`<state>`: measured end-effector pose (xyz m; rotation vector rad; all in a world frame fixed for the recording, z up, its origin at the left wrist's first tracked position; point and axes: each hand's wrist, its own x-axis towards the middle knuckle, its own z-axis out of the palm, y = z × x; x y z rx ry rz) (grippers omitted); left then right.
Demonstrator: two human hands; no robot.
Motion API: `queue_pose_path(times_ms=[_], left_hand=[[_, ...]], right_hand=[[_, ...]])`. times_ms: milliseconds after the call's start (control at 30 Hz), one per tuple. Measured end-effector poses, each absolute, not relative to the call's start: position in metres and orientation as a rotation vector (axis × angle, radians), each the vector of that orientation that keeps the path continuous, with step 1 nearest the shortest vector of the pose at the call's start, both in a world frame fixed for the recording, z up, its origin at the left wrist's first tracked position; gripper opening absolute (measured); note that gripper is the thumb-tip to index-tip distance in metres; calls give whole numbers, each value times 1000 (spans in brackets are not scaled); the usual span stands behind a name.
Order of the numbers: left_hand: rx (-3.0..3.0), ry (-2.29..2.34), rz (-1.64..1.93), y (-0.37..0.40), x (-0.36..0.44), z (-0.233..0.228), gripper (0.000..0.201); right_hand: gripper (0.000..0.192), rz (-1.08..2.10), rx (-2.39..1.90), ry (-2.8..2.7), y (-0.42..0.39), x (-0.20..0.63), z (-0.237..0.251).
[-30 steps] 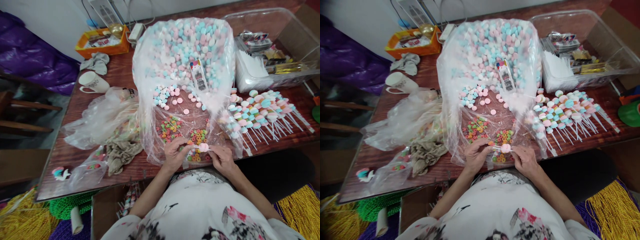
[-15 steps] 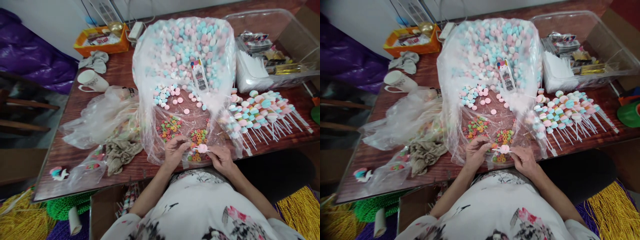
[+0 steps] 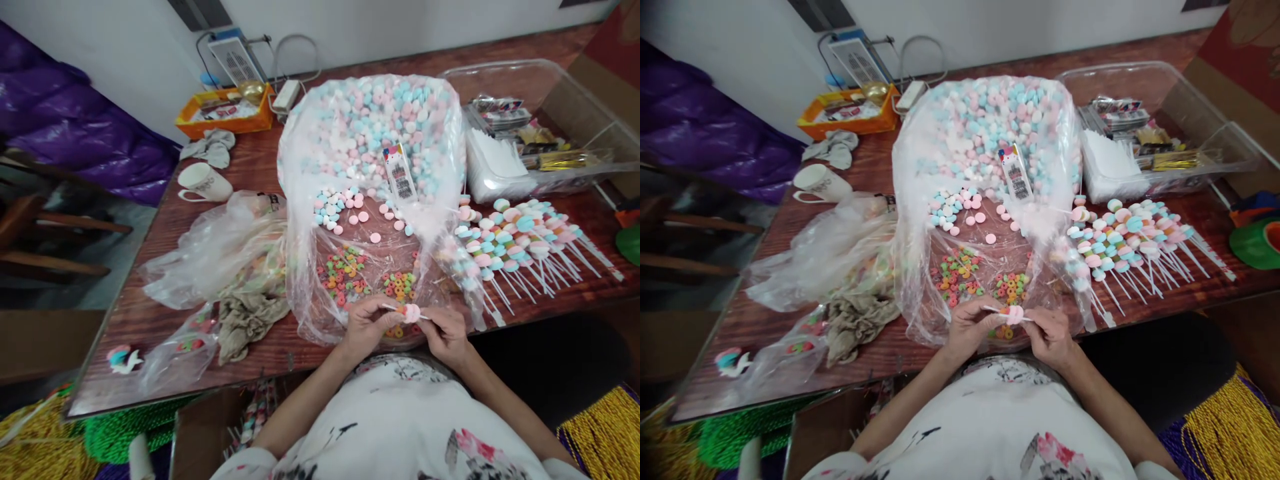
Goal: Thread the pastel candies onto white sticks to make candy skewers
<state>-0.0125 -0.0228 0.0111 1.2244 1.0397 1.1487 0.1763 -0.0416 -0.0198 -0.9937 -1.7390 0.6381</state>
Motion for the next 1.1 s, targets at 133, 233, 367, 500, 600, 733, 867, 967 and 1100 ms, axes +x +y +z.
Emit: queue_pose_path(times_ms=[133, 233, 367, 500, 600, 733, 867, 967, 1100], left_hand=[[1289, 972, 1080, -28, 1, 15, 9], [1263, 938, 988, -24, 5, 22, 12], [1283, 864, 670, 13, -14, 39, 23], [1620, 1133, 759, 82, -42, 48, 25], [2115, 1426, 596, 127, -47, 36, 19], [2420, 1510, 251, 154, -40, 16, 19], [2435, 1482, 220, 170, -49, 18, 30], [2470, 1524, 244, 189, -62, 27, 33], [2564, 1504, 232, 202, -66, 25, 23]], right_hand=[[15, 676, -949, -1715, -43, 180, -19], [16, 684, -938, -1714, -43, 181, -20], [16, 726, -1002, -1681, -40, 181, -20], [16, 805, -1088, -1562, -36, 182, -22], [15, 844, -1105, -1524, -35, 183, -24], [16, 846, -1057, -1584, -36, 181, -26], [22, 843, -1021, -1610, -36, 179, -24], [22, 834, -1019, -1625, -36, 178, -22], [23, 858, -1010, -1687, -36, 176, -20]])
